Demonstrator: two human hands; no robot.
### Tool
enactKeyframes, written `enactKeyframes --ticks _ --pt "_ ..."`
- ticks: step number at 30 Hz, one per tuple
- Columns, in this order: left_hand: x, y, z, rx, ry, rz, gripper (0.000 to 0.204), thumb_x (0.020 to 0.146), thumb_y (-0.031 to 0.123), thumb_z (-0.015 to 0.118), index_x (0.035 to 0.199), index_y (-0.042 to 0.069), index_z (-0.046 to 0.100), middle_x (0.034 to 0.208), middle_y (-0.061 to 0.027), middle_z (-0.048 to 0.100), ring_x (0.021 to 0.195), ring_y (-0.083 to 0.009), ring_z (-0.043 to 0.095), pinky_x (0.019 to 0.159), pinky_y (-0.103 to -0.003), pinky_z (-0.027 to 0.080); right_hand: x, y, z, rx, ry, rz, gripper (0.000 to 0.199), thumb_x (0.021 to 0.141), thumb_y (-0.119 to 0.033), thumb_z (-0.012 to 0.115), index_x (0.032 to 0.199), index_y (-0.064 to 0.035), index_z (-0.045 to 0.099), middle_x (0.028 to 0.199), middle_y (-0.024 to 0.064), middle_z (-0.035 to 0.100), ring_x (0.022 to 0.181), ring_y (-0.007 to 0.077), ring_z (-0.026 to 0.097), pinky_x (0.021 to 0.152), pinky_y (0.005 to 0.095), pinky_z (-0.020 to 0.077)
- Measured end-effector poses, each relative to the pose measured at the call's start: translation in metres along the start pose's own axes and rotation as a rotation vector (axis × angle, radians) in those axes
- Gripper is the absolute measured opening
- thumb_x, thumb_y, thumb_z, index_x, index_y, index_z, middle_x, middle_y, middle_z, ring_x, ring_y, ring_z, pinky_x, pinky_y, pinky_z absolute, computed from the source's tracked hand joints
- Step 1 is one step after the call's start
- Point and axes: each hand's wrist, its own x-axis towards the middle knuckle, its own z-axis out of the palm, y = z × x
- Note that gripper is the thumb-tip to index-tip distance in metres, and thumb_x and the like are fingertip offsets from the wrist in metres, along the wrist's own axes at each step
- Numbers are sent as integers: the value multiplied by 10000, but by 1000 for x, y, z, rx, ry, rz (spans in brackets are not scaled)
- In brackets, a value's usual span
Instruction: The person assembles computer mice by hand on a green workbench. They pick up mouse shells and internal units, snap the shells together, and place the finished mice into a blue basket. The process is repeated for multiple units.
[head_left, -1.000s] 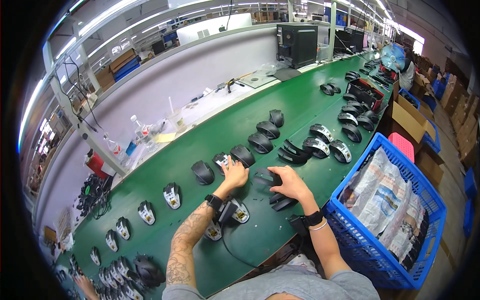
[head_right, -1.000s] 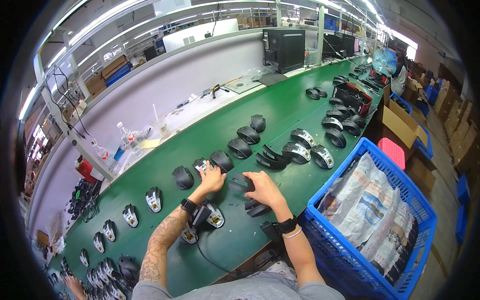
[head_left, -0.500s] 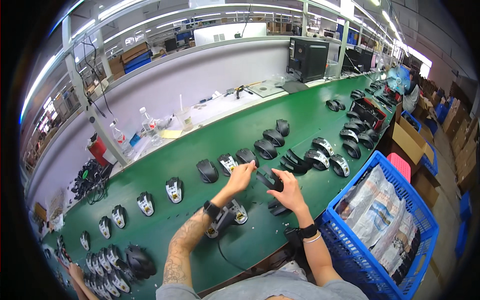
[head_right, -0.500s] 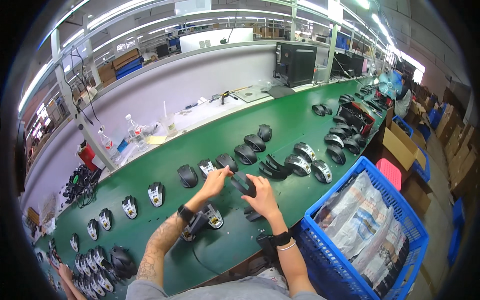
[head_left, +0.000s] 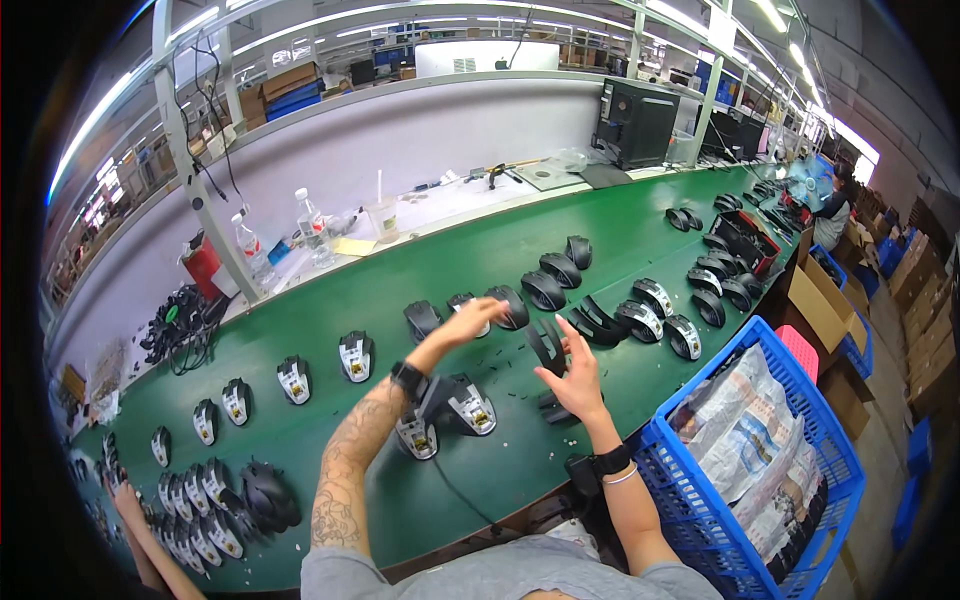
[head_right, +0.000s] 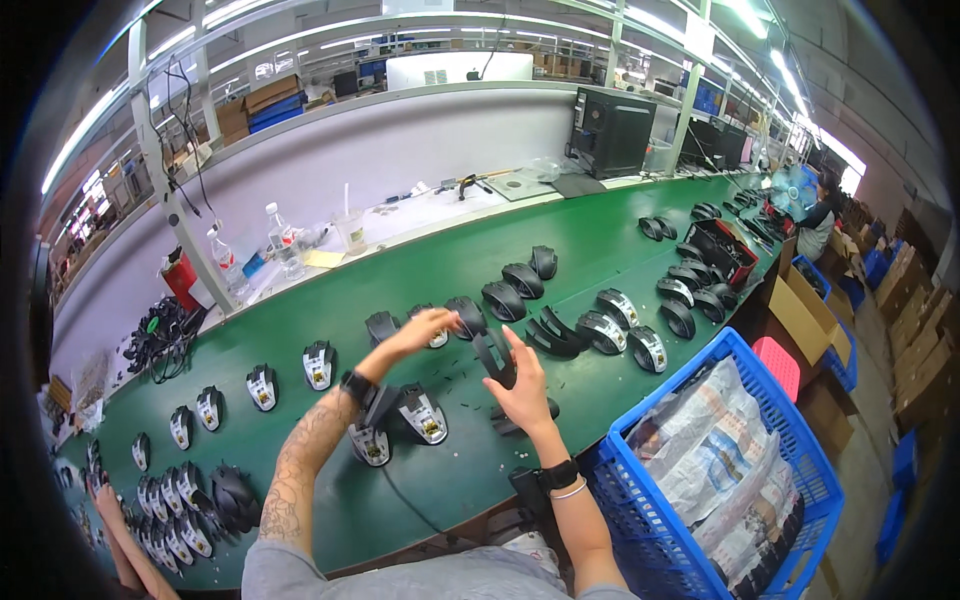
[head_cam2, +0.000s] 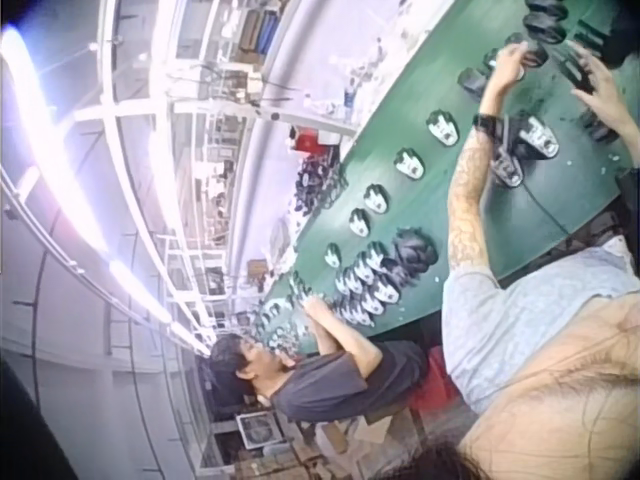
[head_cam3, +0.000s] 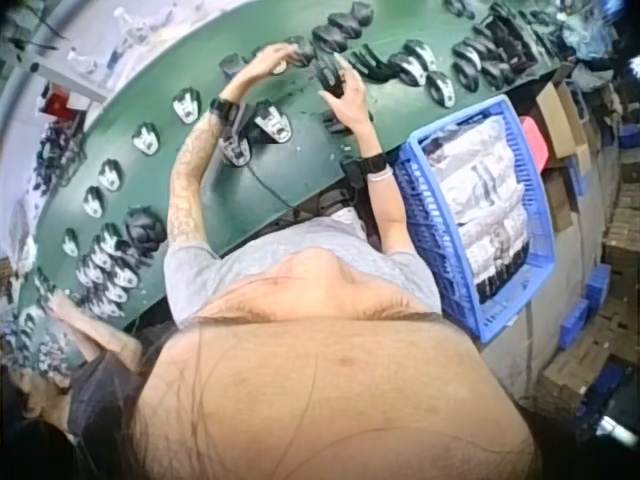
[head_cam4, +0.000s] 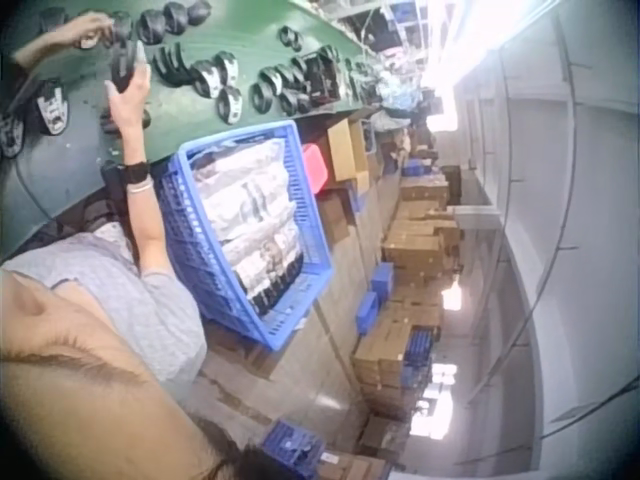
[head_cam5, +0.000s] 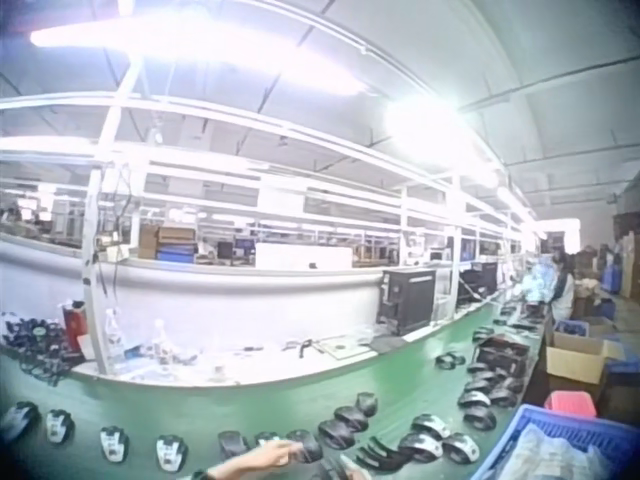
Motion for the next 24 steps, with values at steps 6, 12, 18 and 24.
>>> enactKeyframes --ticks 6,12,18,24 --pt "41 -54 -42 903 137 -230 926 730 721 516 1257 -39 487 1417 -248 300 1376 -411 74 1102 -514 104 -4 13 3 -197 5 -37 510 705 -36 698 1192 -92 557 964 149 473 879 307 504 794 375 434" --pt "46 -70 -35 752 327 -118 954 598 661 688 1214 -32 465 1288 -238 441 1318 -414 200 1088 -502 81 -5 21 5 -267 75 -33 459 731 16 645 1176 -59 557 1043 188 420 983 339 449 858 400 399" --pt "16 -27 -11 -2 474 187 742 506 119 871 1098 22 435 1025 -133 599 912 -225 603 754 -368 501 -6 22 6 -331 61 30 511 737 41 619 1224 -82 518 1071 197 395 1015 355 419 889 417 377" --pt "-22 -15 12 -951 384 -218 419 731 83 723 1091 46 512 1014 -89 617 908 -234 621 805 -404 512 -3 -1 13 -201 159 -17 543 710 -79 721 1211 -36 517 1040 161 510 954 314 499 849 388 414"
